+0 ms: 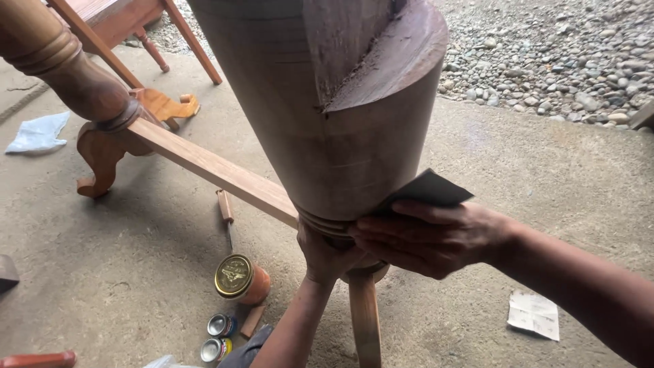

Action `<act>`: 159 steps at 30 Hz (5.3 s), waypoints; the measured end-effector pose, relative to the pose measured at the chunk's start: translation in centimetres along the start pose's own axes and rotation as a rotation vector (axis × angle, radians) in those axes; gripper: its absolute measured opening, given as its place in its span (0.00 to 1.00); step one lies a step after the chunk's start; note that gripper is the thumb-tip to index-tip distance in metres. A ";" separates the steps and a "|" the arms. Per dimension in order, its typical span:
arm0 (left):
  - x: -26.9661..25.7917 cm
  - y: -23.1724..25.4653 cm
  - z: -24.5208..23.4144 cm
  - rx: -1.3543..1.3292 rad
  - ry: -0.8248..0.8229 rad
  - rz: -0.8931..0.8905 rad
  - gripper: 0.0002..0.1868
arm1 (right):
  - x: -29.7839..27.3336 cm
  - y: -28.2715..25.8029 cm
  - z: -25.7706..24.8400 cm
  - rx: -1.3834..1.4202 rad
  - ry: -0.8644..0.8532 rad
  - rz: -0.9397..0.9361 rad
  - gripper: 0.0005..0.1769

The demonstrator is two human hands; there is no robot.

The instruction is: Sanding the large wooden base of a furniture piece using a piece of sandpaper.

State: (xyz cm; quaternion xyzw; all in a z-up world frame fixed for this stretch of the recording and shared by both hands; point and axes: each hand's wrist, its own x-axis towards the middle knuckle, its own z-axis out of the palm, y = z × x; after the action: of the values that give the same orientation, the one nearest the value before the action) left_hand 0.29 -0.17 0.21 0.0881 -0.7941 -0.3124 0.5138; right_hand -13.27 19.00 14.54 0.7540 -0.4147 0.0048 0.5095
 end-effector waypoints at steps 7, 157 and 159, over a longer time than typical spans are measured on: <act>2.9 6.6 4.1 0.836 0.460 -0.089 0.33 | 7.9 -1.9 1.0 -0.137 -0.172 0.027 0.25; 3.1 -0.6 -4.2 -0.133 -0.044 -0.119 0.69 | 22.6 -4.2 4.6 -0.457 -0.882 0.126 0.17; 3.2 -0.7 -4.2 -0.103 -0.014 -0.089 0.68 | 22.8 -3.9 4.4 -0.406 -0.832 0.131 0.16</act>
State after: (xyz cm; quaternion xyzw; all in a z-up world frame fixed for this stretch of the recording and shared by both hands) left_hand 2.40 -3.94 3.36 0.0947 -0.7758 -0.3762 0.4977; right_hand 2.35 2.00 19.26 0.5491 -0.6229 -0.3473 0.4357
